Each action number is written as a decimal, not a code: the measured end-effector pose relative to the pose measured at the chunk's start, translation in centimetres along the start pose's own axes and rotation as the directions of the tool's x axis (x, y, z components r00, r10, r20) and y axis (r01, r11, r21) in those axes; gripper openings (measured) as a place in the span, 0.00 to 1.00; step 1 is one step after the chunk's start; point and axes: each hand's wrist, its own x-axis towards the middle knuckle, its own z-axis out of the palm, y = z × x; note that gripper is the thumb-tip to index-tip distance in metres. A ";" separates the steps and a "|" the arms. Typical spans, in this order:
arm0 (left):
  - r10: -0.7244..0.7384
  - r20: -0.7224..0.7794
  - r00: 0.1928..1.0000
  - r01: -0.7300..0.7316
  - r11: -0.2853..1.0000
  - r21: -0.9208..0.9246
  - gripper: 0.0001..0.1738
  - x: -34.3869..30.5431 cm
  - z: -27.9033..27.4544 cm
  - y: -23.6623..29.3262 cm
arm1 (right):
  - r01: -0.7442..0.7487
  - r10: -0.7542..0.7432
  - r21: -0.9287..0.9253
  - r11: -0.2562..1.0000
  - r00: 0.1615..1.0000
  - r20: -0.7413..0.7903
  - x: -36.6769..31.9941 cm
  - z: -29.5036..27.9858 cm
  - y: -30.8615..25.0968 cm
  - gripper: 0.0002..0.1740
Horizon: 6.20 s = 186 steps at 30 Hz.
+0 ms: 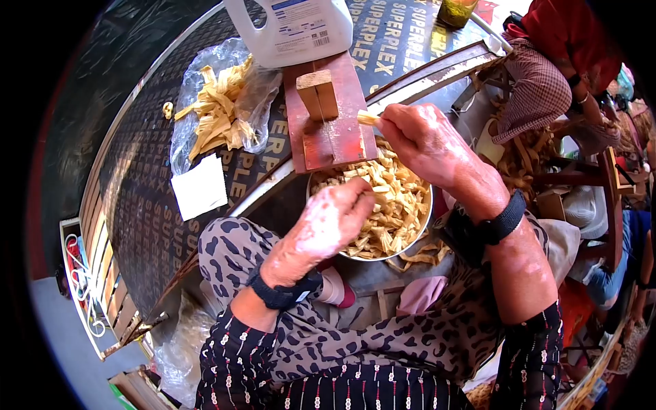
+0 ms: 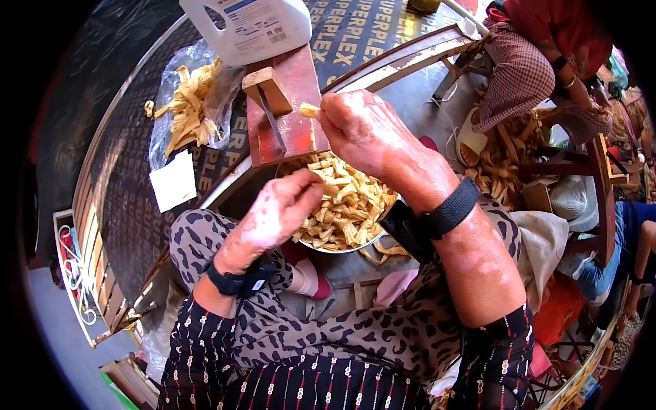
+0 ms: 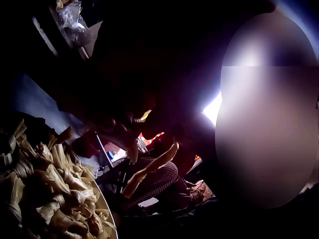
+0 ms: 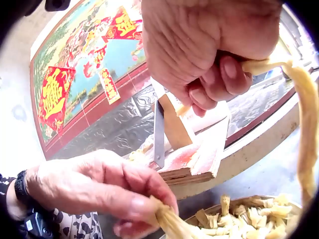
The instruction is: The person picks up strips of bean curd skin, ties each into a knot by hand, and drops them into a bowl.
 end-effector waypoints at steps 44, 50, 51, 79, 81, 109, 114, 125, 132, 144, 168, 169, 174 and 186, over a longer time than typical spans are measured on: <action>0.407 -0.288 0.866 -0.153 0.767 0.623 0.26 -1.8 -5.4 2.1 | 0.022 -0.095 0.264 0.964 0.959 0.266 -2.2 1.5 -2.5 0.16; 0.383 -0.043 0.923 -0.351 0.882 0.313 0.10 -1.8 -3.4 1.3 | -0.010 -0.141 0.368 0.930 0.914 0.381 -1.9 0.8 -3.0 0.16; 0.383 -0.044 0.923 -0.351 0.882 0.313 0.10 -1.9 -3.6 1.3 | -0.024 -0.140 0.363 0.932 0.897 0.420 -1.8 0.5 -3.0 0.17; 0.215 -0.441 0.871 -0.258 0.966 -0.037 0.15 -1.7 -3.9 1.8 | -0.088 0.043 0.613 0.785 0.995 0.088 -0.6 2.1 -5.9 0.11; 0.414 -0.397 0.819 -0.347 0.909 0.232 0.15 -1.4 -3.9 1.3 | -0.189 0.095 0.584 0.789 0.978 0.188 -0.7 1.4 -5.6 0.12; -0.332 -0.290 0.897 -0.217 0.242 -0.946 0.11 -1.7 -3.5 1.8 | -0.033 0.037 0.591 0.806 0.999 0.005 -1.1 2.1 -6.5 0.09; -0.379 -0.275 0.884 -0.217 0.188 -0.958 0.11 -1.7 -3.4 1.4 | -0.052 0.016 0.541 0.839 0.997 0.070 -1.1 2.3 -6.3 0.10; -0.165 -0.383 0.909 -0.222 0.585 -0.780 0.11 -2.2 -3.7 2.6 | -0.009 -0.035 0.548 0.836 0.997 0.070 -1.0 2.3 -6.5 0.10; 0.060 -0.479 0.876 -0.279 0.873 -0.400 0.07 -2.1 -3.4 2.1 | -0.047 -0.039 0.463 0.885 0.984 0.175 -1.7 2.1 -6.1 0.09; -0.029 -0.231 0.973 -0.218 0.227 -0.949 0.11 -2.5 -3.7 2.4 | 0.027 -0.078 0.526 0.850 0.994 0.075 -1.9 1.3 -7.6 0.06; -0.104 -0.235 0.966 -0.048 0.825 -0.563 0.14 -3.6 -5.1 2.8 | 0.402 -0.414 -0.309 0.862 0.910 0.032 -2.7 0.7 -6.8 0.10; -0.110 -0.261 0.959 -0.064 0.813 -0.579 0.15 -3.3 -4.4 3.6 | 0.416 -0.430 -0.336 0.845 0.902 0.035 -2.7 0.8 -6.7 0.10; -0.032 -0.147 0.989 -0.052 0.845 -0.532 0.13 -3.3 -4.8 3.1 | 0.410 -0.424 -0.428 0.805 0.903 0.067 -3.0 0.5 -6.4 0.09; 0.443 -0.315 0.839 -0.481 0.875 -0.053 0.07 -2.7 -5.1 2.4 | 0.374 -0.377 -0.120 0.920 0.926 -0.002 -3.0 0.0 -6.5 0.24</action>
